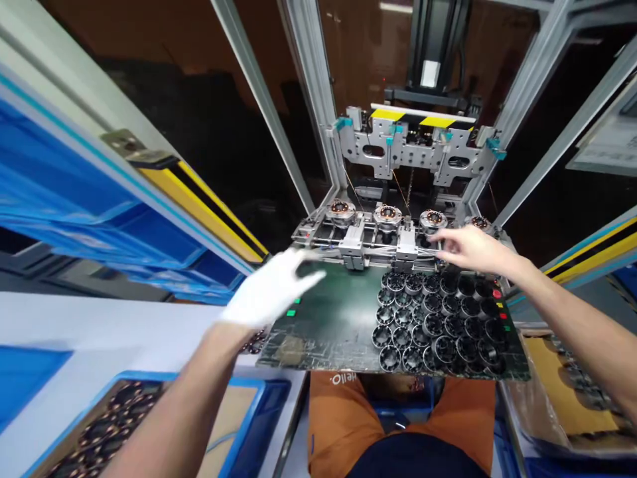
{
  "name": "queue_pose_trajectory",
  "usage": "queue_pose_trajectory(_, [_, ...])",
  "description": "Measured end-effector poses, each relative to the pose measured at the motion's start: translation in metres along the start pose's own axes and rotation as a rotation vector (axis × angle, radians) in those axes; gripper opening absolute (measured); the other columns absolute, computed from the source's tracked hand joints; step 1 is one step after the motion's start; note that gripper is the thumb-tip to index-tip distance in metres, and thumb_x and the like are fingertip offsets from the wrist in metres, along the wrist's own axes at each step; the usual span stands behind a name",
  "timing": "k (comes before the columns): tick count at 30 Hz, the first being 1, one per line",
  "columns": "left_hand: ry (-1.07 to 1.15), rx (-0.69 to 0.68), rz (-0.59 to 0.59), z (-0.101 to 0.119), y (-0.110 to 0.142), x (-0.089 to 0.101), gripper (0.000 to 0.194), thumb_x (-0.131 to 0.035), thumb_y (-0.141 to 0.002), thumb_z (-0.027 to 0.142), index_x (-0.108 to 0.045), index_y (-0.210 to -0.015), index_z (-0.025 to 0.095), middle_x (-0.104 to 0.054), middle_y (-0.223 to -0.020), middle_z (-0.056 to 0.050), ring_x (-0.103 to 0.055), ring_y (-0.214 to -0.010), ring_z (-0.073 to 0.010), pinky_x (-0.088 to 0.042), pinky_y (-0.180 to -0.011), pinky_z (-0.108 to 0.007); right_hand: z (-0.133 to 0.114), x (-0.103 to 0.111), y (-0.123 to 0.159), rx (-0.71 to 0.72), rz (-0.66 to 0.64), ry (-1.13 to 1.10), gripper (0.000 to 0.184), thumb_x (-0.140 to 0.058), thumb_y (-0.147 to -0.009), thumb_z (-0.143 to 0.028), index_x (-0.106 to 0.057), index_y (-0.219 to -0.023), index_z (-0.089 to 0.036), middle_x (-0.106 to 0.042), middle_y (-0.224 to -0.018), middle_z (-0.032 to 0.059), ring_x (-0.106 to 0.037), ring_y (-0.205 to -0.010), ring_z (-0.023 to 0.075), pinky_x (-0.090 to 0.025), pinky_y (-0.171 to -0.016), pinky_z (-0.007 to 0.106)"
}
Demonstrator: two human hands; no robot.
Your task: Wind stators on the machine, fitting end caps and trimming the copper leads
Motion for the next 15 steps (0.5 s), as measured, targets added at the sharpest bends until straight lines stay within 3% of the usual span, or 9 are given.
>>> queue_pose_trajectory(2, [-0.302,-0.066,0.073,0.031,-0.077,0.014,0.066,-0.070,-0.102,0.054,-0.068,-0.157,0.020,-0.068,-0.154,-0.020,-0.067,-0.134,-0.0414,-0.058,-0.113,-0.051,-0.015,0.005,-0.062,-0.025,0.028,0.080,0.056,-0.070,-0.109,-0.035,-0.063,-0.163,-0.024,-0.086,-0.119,0.0098,-0.080,-0.111,0.0271,-0.060,-0.106,0.041])
queue_pose_trajectory(3, [-0.349,-0.074,0.092,0.040,-0.110,0.019,0.071,-0.076,-0.099,0.051,-0.066,-0.161,0.016,-0.062,-0.163,-0.024,-0.063,-0.139,-0.0448,-0.056,-0.114,-0.053,-0.020,0.005,-0.090,-0.051,0.037,0.122,0.059,-0.073,-0.109,-0.038,-0.060,-0.165,-0.022,-0.082,-0.130,0.0139,-0.078,-0.122,0.0301,-0.060,-0.111,0.047])
queue_pose_trajectory(6, [-0.403,-0.148,0.076,0.049,-0.175,0.022,0.062,-0.073,-0.103,0.047,-0.070,-0.157,0.017,-0.057,-0.170,-0.022,-0.059,-0.141,-0.0416,-0.054,-0.115,-0.050,-0.027,0.000,-0.148,-0.147,-0.010,0.225,0.051,-0.077,-0.110,-0.047,-0.068,-0.151,-0.018,-0.073,-0.147,0.0150,-0.073,-0.132,0.0316,-0.062,-0.116,0.056])
queue_pose_trajectory(9, [-0.425,-0.255,0.018,0.044,-0.199,0.014,0.043,-0.063,-0.110,0.043,-0.081,-0.144,0.023,-0.067,-0.160,-0.014,-0.059,-0.139,-0.0345,-0.050,-0.117,-0.043,-0.021,-0.004,-0.171,-0.212,-0.082,0.287,0.042,-0.078,-0.110,-0.046,-0.073,-0.140,-0.017,-0.073,-0.145,0.0133,-0.074,-0.129,0.0295,-0.065,-0.112,0.054])
queue_pose_trajectory(15, [-0.408,-0.378,-0.045,0.050,-0.212,-0.003,0.033,-0.065,-0.107,0.037,-0.087,-0.128,0.026,-0.074,-0.145,-0.010,-0.060,-0.135,-0.0327,-0.048,-0.114,-0.041,-0.017,0.001,-0.173,-0.229,-0.141,0.349,0.039,-0.077,-0.111,-0.045,-0.073,-0.139,-0.018,-0.074,-0.143,0.0127,-0.075,-0.126,0.0280,-0.066,-0.110,0.052])
Point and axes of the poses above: each hand's wrist, its own y-axis away from the middle knuckle, its own x-axis out of the back of the hand, z = x × y, the point moved 6 cm from there along -y, towards the middle knuckle
